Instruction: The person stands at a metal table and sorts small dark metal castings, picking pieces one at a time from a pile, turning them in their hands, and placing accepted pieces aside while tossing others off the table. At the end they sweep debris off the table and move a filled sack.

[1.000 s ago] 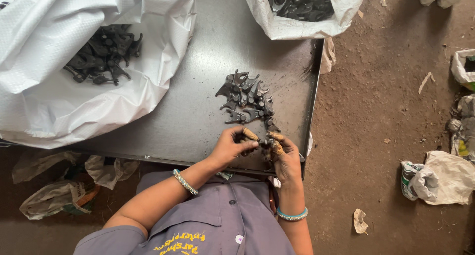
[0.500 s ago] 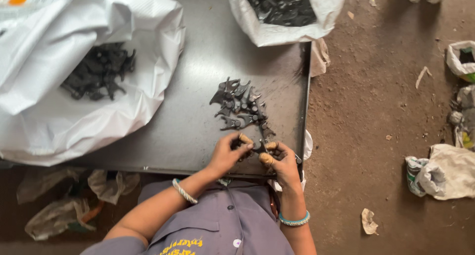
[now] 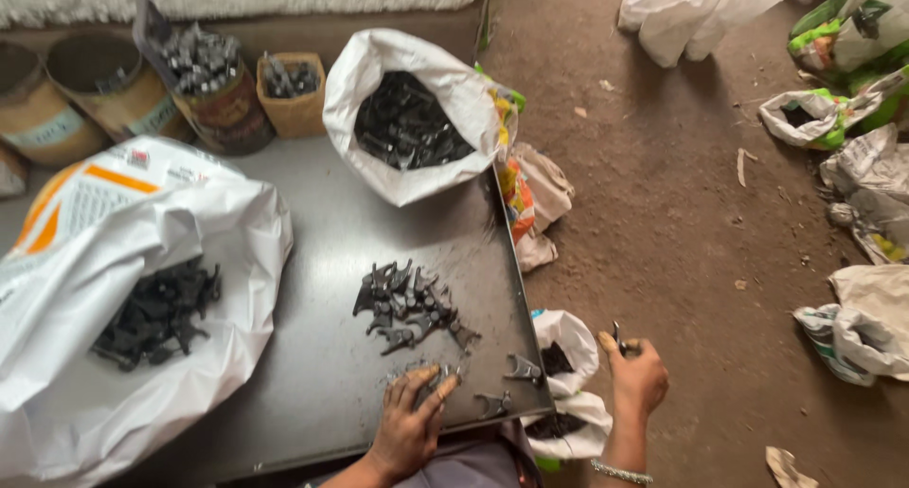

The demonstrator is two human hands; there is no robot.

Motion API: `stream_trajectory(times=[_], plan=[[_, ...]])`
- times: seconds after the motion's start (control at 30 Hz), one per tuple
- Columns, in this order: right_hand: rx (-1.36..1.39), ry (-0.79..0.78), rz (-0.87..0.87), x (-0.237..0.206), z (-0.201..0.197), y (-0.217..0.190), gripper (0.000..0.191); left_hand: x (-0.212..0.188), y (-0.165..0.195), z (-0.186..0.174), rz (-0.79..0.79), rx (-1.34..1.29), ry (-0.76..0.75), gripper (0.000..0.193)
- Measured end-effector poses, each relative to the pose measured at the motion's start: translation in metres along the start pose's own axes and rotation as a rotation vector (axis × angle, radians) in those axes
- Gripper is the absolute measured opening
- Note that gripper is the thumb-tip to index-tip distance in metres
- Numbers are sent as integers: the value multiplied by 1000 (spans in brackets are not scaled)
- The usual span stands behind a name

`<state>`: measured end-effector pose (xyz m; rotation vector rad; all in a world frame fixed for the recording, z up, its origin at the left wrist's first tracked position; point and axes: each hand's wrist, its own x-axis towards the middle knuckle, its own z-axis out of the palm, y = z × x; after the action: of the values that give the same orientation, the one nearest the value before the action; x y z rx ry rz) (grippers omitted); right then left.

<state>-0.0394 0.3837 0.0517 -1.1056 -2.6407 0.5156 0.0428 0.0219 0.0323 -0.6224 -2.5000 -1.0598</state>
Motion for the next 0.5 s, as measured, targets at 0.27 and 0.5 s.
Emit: stream_trajectory(times=[0.27, 0.5], plan=[[25, 30, 131, 12, 24, 18, 54, -15, -15, 14, 36, 185, -26, 45], [183, 29, 169, 16, 44, 26, 43, -24, -24, 22, 43, 282, -27, 37]])
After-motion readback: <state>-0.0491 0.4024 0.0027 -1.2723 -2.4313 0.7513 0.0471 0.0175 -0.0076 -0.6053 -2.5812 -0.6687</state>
